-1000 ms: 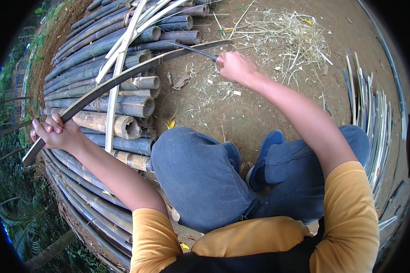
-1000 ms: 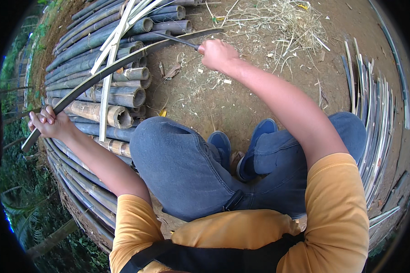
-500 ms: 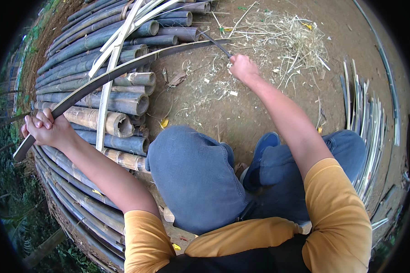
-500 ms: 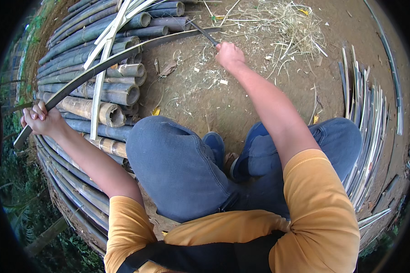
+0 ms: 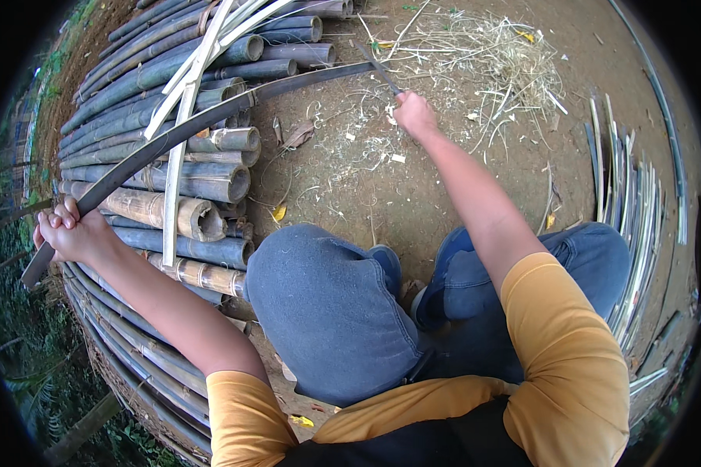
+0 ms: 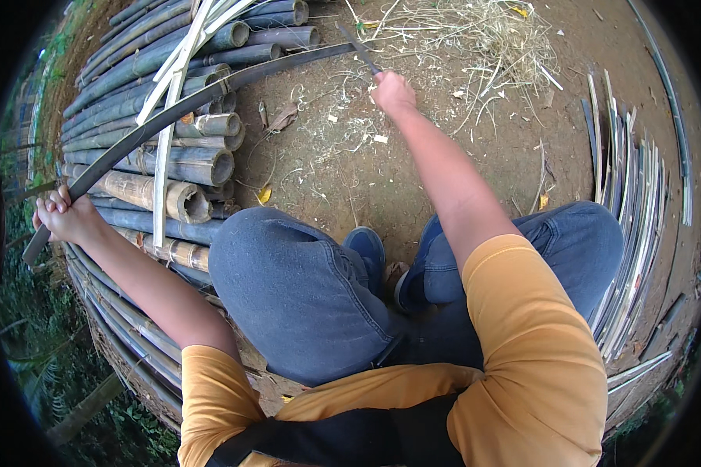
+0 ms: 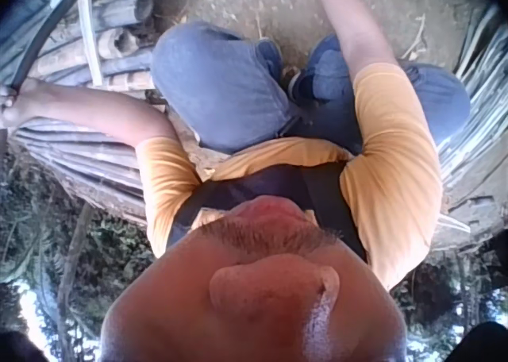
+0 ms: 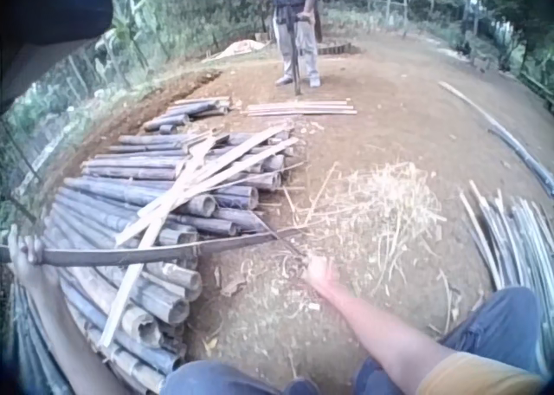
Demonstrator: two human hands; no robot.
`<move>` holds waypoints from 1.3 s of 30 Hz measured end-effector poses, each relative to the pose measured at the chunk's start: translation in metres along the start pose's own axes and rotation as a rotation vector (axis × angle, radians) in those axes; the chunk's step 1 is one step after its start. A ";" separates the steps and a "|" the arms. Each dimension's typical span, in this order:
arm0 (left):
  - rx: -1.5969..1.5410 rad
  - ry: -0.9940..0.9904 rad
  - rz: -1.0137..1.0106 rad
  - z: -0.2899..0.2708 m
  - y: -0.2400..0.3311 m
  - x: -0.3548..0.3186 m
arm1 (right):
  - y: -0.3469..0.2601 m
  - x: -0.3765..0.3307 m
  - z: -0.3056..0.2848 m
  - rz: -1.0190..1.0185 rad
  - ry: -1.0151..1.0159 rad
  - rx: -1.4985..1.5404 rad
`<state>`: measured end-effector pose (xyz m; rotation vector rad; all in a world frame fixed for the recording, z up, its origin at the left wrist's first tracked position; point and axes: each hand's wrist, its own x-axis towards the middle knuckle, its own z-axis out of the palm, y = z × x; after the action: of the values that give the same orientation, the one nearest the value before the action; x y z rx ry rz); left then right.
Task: The person is shaping a long strip of bamboo using a knife, scraping along its length and then bending it while holding both ends.
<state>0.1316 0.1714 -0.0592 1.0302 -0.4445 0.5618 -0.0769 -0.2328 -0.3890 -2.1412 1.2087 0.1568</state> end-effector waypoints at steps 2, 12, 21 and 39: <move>0.023 0.030 0.018 0.006 -0.001 -0.003 | 0.024 0.018 -0.003 0.052 0.029 -0.025; -0.044 -0.053 -0.036 -0.012 -0.004 0.014 | 0.031 0.008 0.006 -0.009 -0.049 0.098; -0.058 -0.082 -0.027 -0.023 -0.002 0.021 | -0.001 0.005 -0.021 -0.098 -0.138 -0.096; 0.200 0.306 0.014 -0.003 -0.021 0.016 | 0.026 0.063 -0.043 -0.172 -0.252 -0.215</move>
<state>0.1579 0.1688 -0.0650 1.1099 -0.1270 0.7746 -0.0711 -0.3132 -0.3939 -2.3143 0.8924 0.4847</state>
